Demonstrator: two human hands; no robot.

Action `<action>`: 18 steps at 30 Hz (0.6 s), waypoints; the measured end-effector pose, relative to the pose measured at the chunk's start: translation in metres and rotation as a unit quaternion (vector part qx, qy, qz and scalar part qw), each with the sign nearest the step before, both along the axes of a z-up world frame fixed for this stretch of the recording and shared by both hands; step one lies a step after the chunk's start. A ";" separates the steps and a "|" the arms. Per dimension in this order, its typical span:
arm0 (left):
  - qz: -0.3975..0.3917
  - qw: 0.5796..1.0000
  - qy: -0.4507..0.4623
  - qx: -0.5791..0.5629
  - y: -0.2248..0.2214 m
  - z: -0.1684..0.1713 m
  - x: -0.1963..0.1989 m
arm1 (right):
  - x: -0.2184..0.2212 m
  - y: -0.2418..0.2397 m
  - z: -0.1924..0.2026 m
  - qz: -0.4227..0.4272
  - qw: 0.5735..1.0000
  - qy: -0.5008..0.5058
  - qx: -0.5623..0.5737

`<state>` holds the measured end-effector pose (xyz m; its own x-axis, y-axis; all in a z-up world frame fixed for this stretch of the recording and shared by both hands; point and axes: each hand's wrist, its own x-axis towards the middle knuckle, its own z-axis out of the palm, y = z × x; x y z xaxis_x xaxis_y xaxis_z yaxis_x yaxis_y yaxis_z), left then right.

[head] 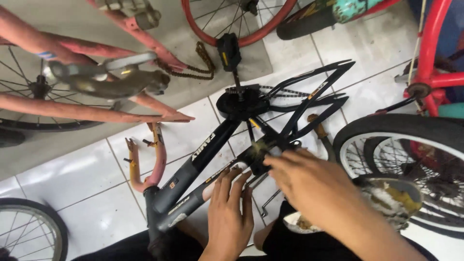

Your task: Cleaning a bicycle frame using a brush to apply cleaner and a cloth to wipe it down.

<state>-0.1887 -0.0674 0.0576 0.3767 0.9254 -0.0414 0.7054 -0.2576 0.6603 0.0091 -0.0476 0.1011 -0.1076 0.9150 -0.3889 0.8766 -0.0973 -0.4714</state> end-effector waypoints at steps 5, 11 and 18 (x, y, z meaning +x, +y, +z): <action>-0.041 0.999 -0.017 0.010 -0.004 0.007 -0.029 | -0.022 -0.010 -0.014 -0.055 0.989 -0.122 0.070; -0.100 0.993 -0.068 0.005 -0.014 0.010 -0.060 | -0.078 0.000 -0.012 -0.077 0.994 0.072 0.017; -0.082 0.993 -0.084 -0.025 -0.018 0.018 -0.094 | -0.120 0.017 -0.056 -0.123 0.985 0.061 0.101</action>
